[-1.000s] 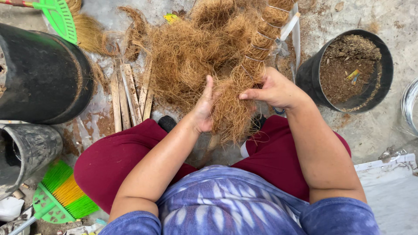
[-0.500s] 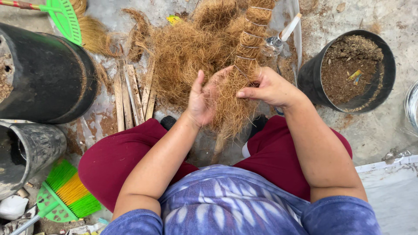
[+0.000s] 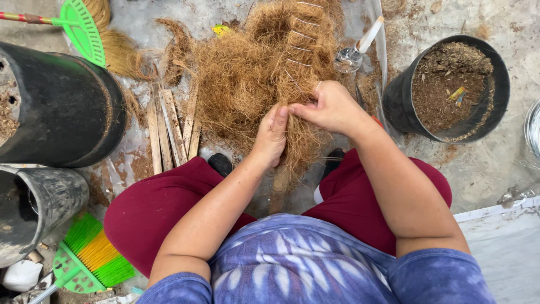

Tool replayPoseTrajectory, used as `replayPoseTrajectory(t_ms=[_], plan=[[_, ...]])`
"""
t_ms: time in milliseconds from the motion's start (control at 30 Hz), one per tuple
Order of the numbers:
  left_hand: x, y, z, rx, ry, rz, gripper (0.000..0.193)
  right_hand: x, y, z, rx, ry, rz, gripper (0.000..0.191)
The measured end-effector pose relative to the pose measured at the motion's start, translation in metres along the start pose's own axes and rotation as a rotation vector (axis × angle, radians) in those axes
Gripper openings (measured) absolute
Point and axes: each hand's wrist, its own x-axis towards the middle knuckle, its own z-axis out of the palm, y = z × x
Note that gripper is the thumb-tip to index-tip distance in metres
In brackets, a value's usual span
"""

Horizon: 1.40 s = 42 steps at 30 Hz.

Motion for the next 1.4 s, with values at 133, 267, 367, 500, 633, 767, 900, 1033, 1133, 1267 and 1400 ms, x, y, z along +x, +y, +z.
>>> replayPoseTrajectory(t_ms=[133, 267, 367, 500, 633, 767, 900, 1033, 1133, 1267, 1400], plan=[[0.0, -0.001, -0.002, -0.245, -0.069, 0.006, 0.057, -0.002, -0.004, 0.006, -0.284, 0.116, 0.193, 0.036], [-0.004, 0.004, -0.003, -0.183, -0.03, -0.002, 0.044, -0.01, -0.01, 0.008, 0.062, 0.13, 0.092, 0.053], [-0.006, 0.004, -0.003, -0.157, -0.021, 0.041, 0.037, -0.018, -0.018, 0.001, 0.356, 0.107, 0.09, 0.029], [-0.005, -0.005, 0.001, -0.148, 0.006, 0.112, 0.033, -0.039, -0.033, 0.002, 0.018, 0.167, 0.195, 0.014], [-0.003, -0.009, 0.002, -0.025, 0.074, 0.155, 0.036, -0.045, -0.038, 0.004, 0.143, 0.05, 0.135, 0.017], [0.0, 0.003, -0.01, 0.017, 0.119, 0.119, 0.037, -0.04, -0.035, -0.006, -0.194, 0.015, -0.014, 0.019], [0.001, 0.006, -0.013, -0.048, 0.091, 0.142, 0.042, -0.044, -0.036, -0.01, -0.087, 0.088, 0.105, 0.03], [-0.001, -0.003, -0.008, -0.041, 0.077, 0.11, 0.048, -0.064, -0.044, -0.007, 0.098, 0.113, 0.076, 0.025], [0.0, -0.007, -0.005, 0.01, 0.12, 0.099, 0.049, -0.067, -0.045, -0.006, 0.02, 0.112, 0.081, 0.027], [-0.003, -0.001, -0.004, -0.156, 0.066, 0.086, 0.041, -0.057, -0.034, -0.012, -0.014, 0.142, 0.181, 0.033], [-0.012, 0.013, -0.002, -0.294, -0.036, 0.024, 0.045, -0.042, -0.007, -0.018, 0.154, 0.085, 0.188, 0.036]])
